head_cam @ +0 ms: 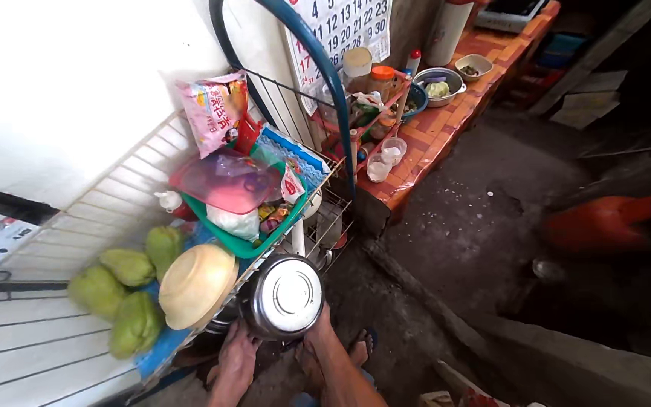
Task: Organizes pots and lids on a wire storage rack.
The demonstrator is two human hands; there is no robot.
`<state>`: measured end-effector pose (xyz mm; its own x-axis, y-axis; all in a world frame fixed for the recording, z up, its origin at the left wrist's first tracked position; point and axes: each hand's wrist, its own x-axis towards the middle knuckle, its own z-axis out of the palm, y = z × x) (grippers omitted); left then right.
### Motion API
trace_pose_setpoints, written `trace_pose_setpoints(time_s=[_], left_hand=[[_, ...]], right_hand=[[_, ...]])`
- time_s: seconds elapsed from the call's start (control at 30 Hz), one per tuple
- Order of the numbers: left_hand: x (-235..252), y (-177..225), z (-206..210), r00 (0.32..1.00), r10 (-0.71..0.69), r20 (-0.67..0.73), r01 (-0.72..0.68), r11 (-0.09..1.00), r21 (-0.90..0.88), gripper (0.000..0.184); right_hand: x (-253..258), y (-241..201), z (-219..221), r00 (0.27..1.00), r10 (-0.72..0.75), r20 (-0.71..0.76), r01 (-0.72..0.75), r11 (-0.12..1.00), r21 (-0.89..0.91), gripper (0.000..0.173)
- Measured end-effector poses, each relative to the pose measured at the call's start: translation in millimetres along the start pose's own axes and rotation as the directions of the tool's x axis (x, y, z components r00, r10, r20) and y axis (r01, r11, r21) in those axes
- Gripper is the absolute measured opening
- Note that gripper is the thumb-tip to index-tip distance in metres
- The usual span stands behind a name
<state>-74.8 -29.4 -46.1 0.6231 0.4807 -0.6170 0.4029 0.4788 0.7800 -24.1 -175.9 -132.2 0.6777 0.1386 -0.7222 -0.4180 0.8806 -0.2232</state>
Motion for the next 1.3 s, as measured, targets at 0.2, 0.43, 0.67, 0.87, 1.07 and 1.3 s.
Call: trace_pose_setpoints(time_s=[0.2,0.43,0.67,0.87,1.07,1.3], left_hand=[[-5,-8,-26,0.982,0.004,0.189,-0.014,0.999,0.052,0.04],[-29,15,-119,0.913,-0.031,0.407,-0.287,0.661,0.693,0.04],[-61,45,-174,0.964,-0.032,0.265,-0.186,0.63,0.754,0.037],[-67,41,-206,0.967,0.01,0.254,-0.209,0.601,0.771,0.038],[-68,36,-208,0.97,0.028,0.242,-0.198,0.668,0.717,0.036],[-71,19,-173,0.995,0.049,0.085,-0.084,0.868,0.489,0.025]], right_hand=[[-25,-27,-31,0.999,-0.01,-0.037,0.0,0.964,-0.266,0.047],[7,-28,-38,0.963,0.027,0.269,0.211,0.549,-0.809,0.03],[10,50,35,0.969,0.192,0.158,0.158,0.019,-0.987,0.065],[-2,70,70,0.983,0.175,-0.05,0.009,-0.32,-0.947,0.112],[1,82,64,0.997,0.032,0.065,0.068,-0.101,-0.993,0.089],[30,24,42,0.972,0.057,0.227,0.19,0.374,-0.908,0.061]])
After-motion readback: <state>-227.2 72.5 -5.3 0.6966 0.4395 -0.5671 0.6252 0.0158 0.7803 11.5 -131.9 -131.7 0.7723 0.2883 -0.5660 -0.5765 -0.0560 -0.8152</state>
